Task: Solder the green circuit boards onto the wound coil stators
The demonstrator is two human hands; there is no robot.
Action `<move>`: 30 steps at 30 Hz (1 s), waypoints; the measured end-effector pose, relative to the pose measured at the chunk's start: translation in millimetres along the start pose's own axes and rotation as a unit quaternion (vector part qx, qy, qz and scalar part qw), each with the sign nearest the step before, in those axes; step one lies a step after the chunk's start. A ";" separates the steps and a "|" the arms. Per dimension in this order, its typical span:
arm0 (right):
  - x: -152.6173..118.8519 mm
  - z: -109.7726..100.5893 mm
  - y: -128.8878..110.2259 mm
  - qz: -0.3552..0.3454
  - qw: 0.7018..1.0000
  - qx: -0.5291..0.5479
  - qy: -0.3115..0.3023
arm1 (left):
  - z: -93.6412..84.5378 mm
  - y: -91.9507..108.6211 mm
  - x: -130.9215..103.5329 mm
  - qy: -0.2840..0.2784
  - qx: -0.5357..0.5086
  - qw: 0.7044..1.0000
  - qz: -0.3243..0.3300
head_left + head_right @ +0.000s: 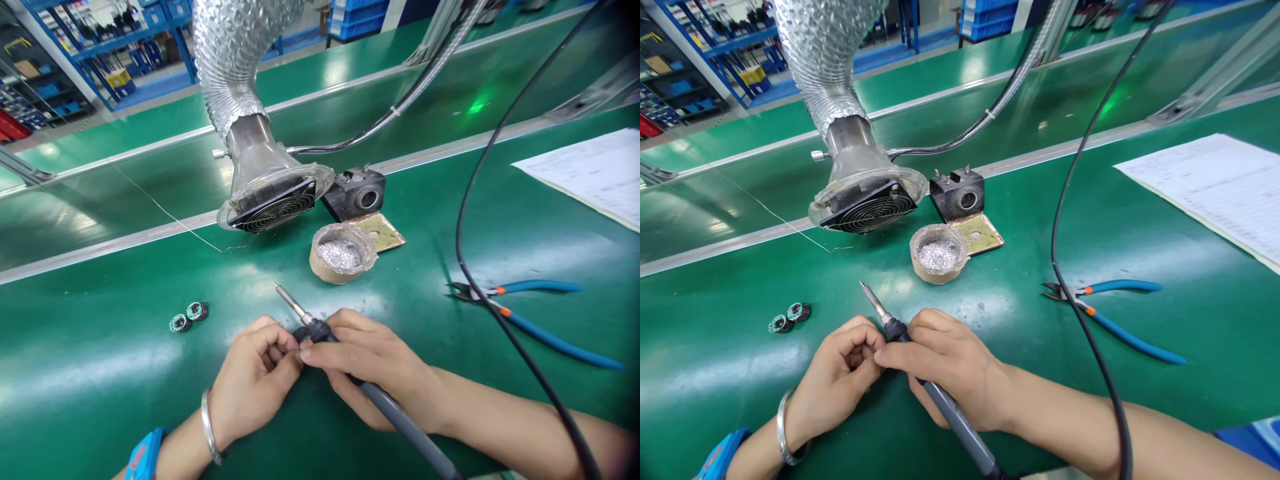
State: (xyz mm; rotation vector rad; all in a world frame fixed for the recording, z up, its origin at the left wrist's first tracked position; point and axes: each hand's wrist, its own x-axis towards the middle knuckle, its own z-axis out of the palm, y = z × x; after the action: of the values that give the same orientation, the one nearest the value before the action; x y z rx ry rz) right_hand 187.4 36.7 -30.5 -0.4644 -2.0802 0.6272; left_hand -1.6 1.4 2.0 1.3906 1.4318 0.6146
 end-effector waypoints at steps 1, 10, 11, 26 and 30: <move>0.2 0.3 0.2 0.001 1.000 0.007 -0.002 | -0.1 0.3 -0.4 0.001 0.006 1.000 -0.002; 6.8 -26.8 -16.6 0.029 0.998 0.012 0.048 | 0.5 0.5 -2.1 0.009 0.065 0.998 -0.001; 6.6 -29.9 -20.0 0.036 0.998 0.011 0.057 | 0.8 0.6 -2.0 0.011 0.067 0.998 -0.003; 9.1 -31.1 -37.0 0.112 0.989 0.056 0.072 | 2.6 1.7 -2.2 0.020 0.080 0.996 -0.017; 10.8 -31.0 -35.7 0.110 0.990 0.055 0.062 | 2.8 1.9 -2.0 0.020 0.079 0.997 -0.020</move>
State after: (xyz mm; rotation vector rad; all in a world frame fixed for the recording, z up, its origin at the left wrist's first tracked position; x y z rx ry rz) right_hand 204.5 21.9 12.4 -0.6589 -1.8809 0.8166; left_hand 1.4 -0.9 3.2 1.4757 1.5632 0.5161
